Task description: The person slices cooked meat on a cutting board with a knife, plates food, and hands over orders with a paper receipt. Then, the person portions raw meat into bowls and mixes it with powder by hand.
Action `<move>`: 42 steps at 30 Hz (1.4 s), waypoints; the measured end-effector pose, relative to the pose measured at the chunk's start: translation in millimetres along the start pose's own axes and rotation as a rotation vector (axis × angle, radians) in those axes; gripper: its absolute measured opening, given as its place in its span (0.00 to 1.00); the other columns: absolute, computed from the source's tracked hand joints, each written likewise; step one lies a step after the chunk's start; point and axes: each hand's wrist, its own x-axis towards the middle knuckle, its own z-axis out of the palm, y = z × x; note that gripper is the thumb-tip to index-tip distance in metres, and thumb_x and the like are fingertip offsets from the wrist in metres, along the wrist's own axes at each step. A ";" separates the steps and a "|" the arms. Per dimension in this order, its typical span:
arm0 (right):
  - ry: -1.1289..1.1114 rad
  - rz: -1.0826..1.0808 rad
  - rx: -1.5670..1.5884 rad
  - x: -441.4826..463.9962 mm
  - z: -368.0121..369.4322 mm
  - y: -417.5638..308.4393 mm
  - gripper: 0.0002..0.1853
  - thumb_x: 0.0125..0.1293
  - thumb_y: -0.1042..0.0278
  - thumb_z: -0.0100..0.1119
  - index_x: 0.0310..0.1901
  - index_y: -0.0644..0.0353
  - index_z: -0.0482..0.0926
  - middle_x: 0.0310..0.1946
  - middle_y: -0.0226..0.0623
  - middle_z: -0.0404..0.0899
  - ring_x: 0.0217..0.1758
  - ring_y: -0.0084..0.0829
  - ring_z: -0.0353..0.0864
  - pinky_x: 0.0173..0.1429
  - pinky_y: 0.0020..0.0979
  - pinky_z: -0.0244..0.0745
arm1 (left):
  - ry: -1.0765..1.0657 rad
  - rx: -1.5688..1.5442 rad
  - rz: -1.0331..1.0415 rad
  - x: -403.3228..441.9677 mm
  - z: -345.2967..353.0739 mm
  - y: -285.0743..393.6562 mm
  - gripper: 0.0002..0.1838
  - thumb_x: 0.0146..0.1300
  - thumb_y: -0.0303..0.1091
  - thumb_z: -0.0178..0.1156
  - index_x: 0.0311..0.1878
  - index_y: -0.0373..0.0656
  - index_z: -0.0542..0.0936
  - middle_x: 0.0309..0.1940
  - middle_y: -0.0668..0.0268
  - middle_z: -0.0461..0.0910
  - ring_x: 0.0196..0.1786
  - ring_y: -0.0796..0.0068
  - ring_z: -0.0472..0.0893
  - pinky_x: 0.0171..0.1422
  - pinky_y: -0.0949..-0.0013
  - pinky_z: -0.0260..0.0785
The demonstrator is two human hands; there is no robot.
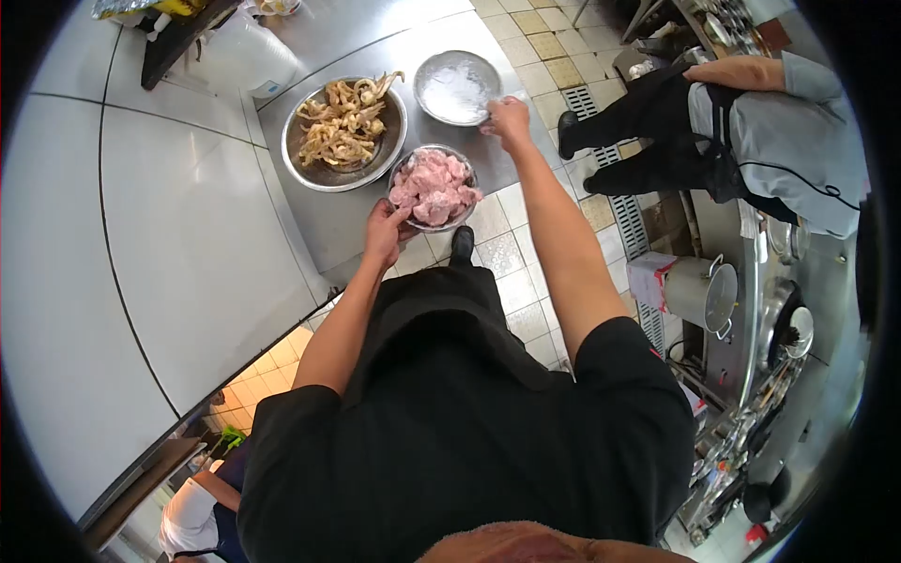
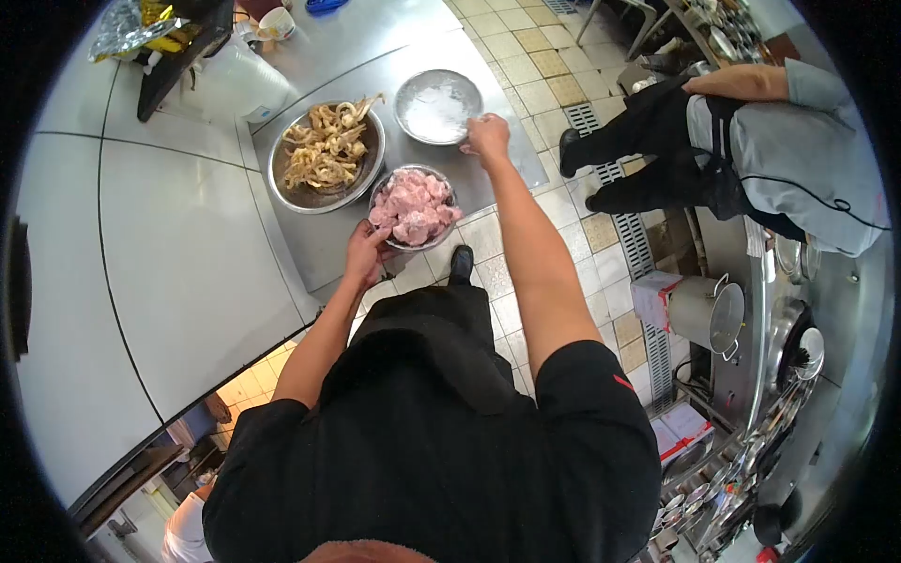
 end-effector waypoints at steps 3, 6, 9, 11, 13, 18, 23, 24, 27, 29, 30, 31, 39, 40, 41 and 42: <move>0.092 -0.119 -0.063 3.1 -51.1 -4.7 0.08 0.56 0.73 0.58 0.26 0.66 0.69 0.21 0.42 0.74 0.20 0.33 0.80 0.18 0.35 0.79 | -0.060 0.022 -0.004 23.2 10.2 -3.2 0.15 0.66 0.29 0.55 0.55 0.42 0.69 0.48 0.62 0.79 0.41 0.68 0.83 0.44 0.60 0.80; 0.207 -0.320 -0.317 -10.5 -117.3 6.5 0.06 0.58 0.73 0.54 0.31 0.69 0.73 0.24 0.39 0.76 0.20 0.32 0.79 0.24 0.34 0.80 | -0.067 -0.041 0.003 33.2 37.3 2.6 0.13 0.67 0.29 0.55 0.53 0.43 0.69 0.48 0.61 0.78 0.44 0.68 0.81 0.49 0.58 0.77; 0.287 -0.240 -0.021 -88.9 -151.9 -5.1 0.05 0.59 0.74 0.54 0.31 0.67 0.72 0.24 0.37 0.75 0.19 0.31 0.77 0.24 0.33 0.79 | -0.105 -0.088 -0.009 57.8 49.1 -2.1 0.13 0.66 0.26 0.55 0.53 0.42 0.68 0.44 0.60 0.77 0.40 0.63 0.80 0.52 0.53 0.76; 0.356 -0.188 0.120 -136.6 -171.6 12.8 0.04 0.59 0.75 0.54 0.31 0.66 0.72 0.23 0.37 0.75 0.19 0.29 0.77 0.23 0.32 0.78 | -0.102 -0.117 0.016 66.5 60.8 -1.2 0.12 0.65 0.25 0.55 0.51 0.41 0.69 0.42 0.61 0.76 0.39 0.65 0.79 0.49 0.55 0.77; 0.454 -0.126 0.263 -179.0 -188.4 41.6 0.04 0.59 0.75 0.53 0.31 0.66 0.71 0.22 0.38 0.75 0.19 0.28 0.77 0.22 0.30 0.78 | -0.101 -0.133 0.048 66.6 76.0 1.5 0.13 0.64 0.24 0.57 0.50 0.41 0.69 0.43 0.60 0.75 0.39 0.65 0.79 0.48 0.56 0.77; 0.741 -0.046 0.376 -307.8 -202.9 107.8 0.05 0.58 0.72 0.55 0.34 0.63 0.73 0.23 0.34 0.74 0.20 0.29 0.76 0.25 0.32 0.78 | -0.124 -0.020 0.175 81.1 81.8 -2.8 0.13 0.61 0.21 0.57 0.49 0.41 0.73 0.44 0.65 0.74 0.42 0.73 0.74 0.45 0.68 0.74; 1.025 -0.089 0.528 -453.7 -201.4 152.1 0.05 0.58 0.74 0.56 0.31 0.67 0.74 0.21 0.36 0.75 0.19 0.28 0.78 0.22 0.32 0.78 | -0.198 0.204 0.068 103.3 61.4 -42.0 0.22 0.64 0.43 0.53 0.55 0.38 0.72 0.45 0.59 0.73 0.48 0.60 0.75 0.54 0.47 0.74; 1.066 -0.071 0.549 -476.0 -199.2 165.0 0.05 0.58 0.74 0.56 0.30 0.67 0.73 0.21 0.35 0.74 0.18 0.27 0.78 0.21 0.31 0.77 | -0.153 0.225 -0.032 50.4 78.6 -41.0 0.22 0.63 0.43 0.54 0.53 0.36 0.72 0.45 0.59 0.73 0.46 0.58 0.75 0.49 0.52 0.74; 1.186 -0.098 0.638 -545.2 -178.9 190.6 0.07 0.58 0.74 0.58 0.27 0.63 0.70 0.19 0.34 0.73 0.17 0.29 0.80 0.18 0.31 0.78 | -0.388 0.522 0.080 1.2 84.7 -87.3 0.16 0.63 0.38 0.54 0.49 0.37 0.71 0.41 0.58 0.72 0.38 0.61 0.74 0.38 0.59 0.69; 1.252 -0.138 0.670 -588.5 -160.0 204.6 0.08 0.58 0.73 0.58 0.27 0.63 0.69 0.20 0.33 0.72 0.18 0.29 0.78 0.20 0.32 0.79 | -0.674 0.591 -0.028 -31.7 92.5 -114.6 0.15 0.61 0.33 0.57 0.48 0.38 0.70 0.37 0.59 0.73 0.31 0.64 0.73 0.32 0.65 0.67; 1.283 -0.162 0.697 -611.9 -153.6 215.3 0.08 0.58 0.73 0.59 0.27 0.63 0.69 0.21 0.33 0.71 0.19 0.28 0.78 0.20 0.32 0.80 | -0.694 0.692 -0.014 -64.5 103.8 -127.1 0.15 0.61 0.33 0.59 0.48 0.39 0.69 0.36 0.62 0.73 0.31 0.66 0.73 0.32 0.67 0.68; 1.315 -0.187 0.722 -635.2 -147.7 225.0 0.08 0.58 0.73 0.59 0.27 0.63 0.69 0.21 0.32 0.70 0.19 0.27 0.77 0.21 0.33 0.80 | -0.757 0.738 -0.004 -94.2 112.2 -138.6 0.13 0.63 0.33 0.59 0.48 0.40 0.70 0.36 0.63 0.73 0.31 0.68 0.74 0.31 0.67 0.70; 1.680 -0.185 0.766 -858.6 -107.6 330.3 0.06 0.58 0.73 0.59 0.28 0.63 0.72 0.21 0.30 0.70 0.20 0.25 0.75 0.23 0.33 0.81 | -1.272 0.923 0.103 -256.7 125.0 -246.8 0.07 0.67 0.29 0.55 0.45 0.42 0.69 0.36 0.66 0.72 0.28 0.77 0.75 0.30 0.73 0.73; 1.769 -0.183 0.779 -890.7 -97.9 339.8 0.06 0.58 0.73 0.59 0.29 0.63 0.72 0.20 0.31 0.70 0.20 0.25 0.76 0.22 0.33 0.81 | -1.352 0.945 0.087 -279.9 115.1 -266.5 0.07 0.67 0.30 0.55 0.46 0.42 0.69 0.36 0.66 0.72 0.29 0.76 0.76 0.31 0.72 0.73; 1.847 -0.180 0.792 -922.0 -88.9 346.6 0.05 0.58 0.73 0.58 0.29 0.63 0.72 0.20 0.31 0.71 0.19 0.25 0.76 0.22 0.32 0.80 | -1.421 0.967 0.075 -303.2 104.2 -286.0 0.08 0.67 0.30 0.55 0.46 0.42 0.69 0.37 0.65 0.73 0.29 0.76 0.76 0.31 0.72 0.73; 1.900 -0.151 0.824 -952.3 -82.3 358.5 0.05 0.57 0.74 0.58 0.29 0.64 0.73 0.20 0.32 0.72 0.19 0.26 0.77 0.21 0.32 0.80 | -1.484 0.991 0.070 -322.8 95.1 -301.6 0.09 0.67 0.31 0.55 0.47 0.42 0.68 0.37 0.65 0.73 0.30 0.75 0.76 0.32 0.71 0.73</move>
